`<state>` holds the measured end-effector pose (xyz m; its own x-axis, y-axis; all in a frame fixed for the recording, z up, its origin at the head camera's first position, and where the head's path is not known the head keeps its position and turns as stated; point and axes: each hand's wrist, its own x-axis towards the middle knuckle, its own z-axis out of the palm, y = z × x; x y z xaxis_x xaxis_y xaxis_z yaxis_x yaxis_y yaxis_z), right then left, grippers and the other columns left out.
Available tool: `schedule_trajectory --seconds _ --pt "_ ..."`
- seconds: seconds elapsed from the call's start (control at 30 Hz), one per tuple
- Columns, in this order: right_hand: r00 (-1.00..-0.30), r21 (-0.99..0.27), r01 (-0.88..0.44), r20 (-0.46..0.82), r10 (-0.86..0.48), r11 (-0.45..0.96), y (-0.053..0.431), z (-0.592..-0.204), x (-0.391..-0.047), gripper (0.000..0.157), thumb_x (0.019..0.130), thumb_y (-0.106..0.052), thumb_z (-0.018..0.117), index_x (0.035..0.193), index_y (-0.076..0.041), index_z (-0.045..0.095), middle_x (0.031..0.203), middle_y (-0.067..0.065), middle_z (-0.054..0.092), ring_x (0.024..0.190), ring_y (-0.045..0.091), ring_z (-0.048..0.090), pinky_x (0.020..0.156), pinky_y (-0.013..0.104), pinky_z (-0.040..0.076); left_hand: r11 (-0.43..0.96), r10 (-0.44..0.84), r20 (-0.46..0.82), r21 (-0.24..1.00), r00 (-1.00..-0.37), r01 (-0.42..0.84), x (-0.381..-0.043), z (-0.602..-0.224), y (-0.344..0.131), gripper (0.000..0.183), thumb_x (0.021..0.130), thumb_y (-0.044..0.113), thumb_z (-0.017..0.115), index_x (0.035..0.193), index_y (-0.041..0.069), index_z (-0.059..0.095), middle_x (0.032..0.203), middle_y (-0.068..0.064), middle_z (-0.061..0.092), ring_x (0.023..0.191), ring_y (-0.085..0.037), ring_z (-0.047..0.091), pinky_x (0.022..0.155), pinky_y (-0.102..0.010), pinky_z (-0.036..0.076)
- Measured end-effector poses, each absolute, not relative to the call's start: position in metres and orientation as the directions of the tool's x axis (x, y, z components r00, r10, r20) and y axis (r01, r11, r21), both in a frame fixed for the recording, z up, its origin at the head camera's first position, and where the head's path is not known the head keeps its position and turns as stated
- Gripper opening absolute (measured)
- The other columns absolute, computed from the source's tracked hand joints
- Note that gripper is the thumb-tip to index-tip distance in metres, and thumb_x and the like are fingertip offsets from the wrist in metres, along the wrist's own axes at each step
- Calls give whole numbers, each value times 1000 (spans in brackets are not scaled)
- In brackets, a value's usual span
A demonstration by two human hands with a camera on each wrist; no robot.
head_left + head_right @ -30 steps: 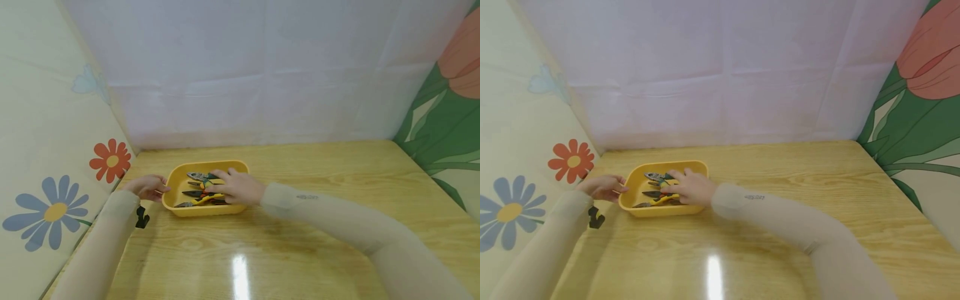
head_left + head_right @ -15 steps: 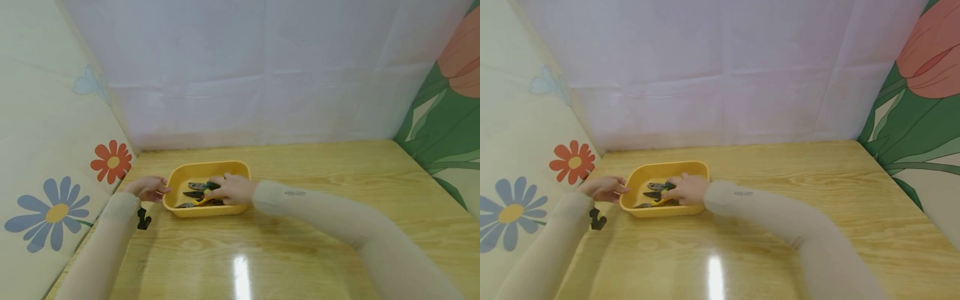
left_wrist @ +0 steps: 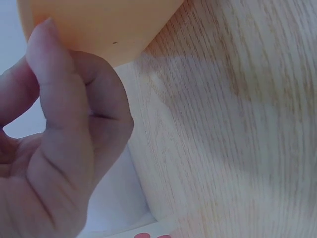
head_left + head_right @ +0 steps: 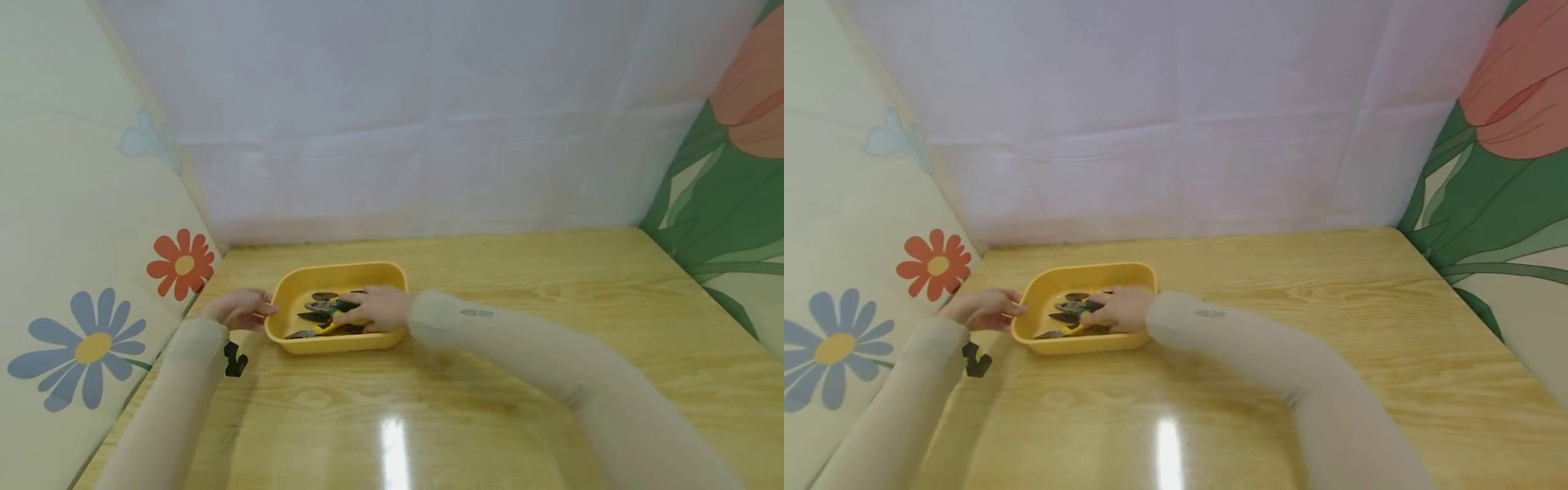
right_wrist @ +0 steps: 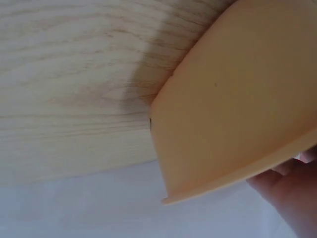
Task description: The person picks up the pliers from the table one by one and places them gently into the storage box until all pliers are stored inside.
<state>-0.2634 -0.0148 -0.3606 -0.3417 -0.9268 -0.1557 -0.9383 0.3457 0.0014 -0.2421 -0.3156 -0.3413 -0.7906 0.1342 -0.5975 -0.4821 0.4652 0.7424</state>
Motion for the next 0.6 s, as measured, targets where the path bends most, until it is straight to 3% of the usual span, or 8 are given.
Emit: schedule_trajectory --seconds 0.23,0.4,0.53,0.6 --pt "-378 -120 -918 -25 -925 378 5 -351 -259 48 102 -19 59 149 -19 50 160 15 34 134 42 46 107 50 44 469 103 -523 776 -846 -423 -236 -345 -315 16 104 5 51 114 -5 45 89 -4 60 70 -10 63 67 -20 56" --pt "-421 -153 -904 165 -892 398 24 -351 -250 41 101 -10 59 142 -14 58 153 15 45 133 36 49 110 47 42 486 38 -478 776 -877 -402 -220 -351 -311 30 103 8 55 123 -11 44 93 -6 60 70 -11 63 66 -23 57" --pt "-412 -104 -911 289 -864 399 43 -354 -243 39 97 -10 65 136 -12 62 147 19 50 126 37 53 107 49 45 508 -8 -423 779 -906 -368 -210 -353 -308 36 105 13 52 128 -13 41 97 -10 61 73 -11 64 67 -25 57" --pt "-441 -92 -895 325 -836 436 53 -354 -239 39 97 -11 66 135 -12 63 145 21 51 125 38 54 106 50 45 539 -58 -377 768 -924 -347 -206 -352 -305 41 106 18 48 132 -13 39 109 -18 59 83 -19 65 74 -32 58"
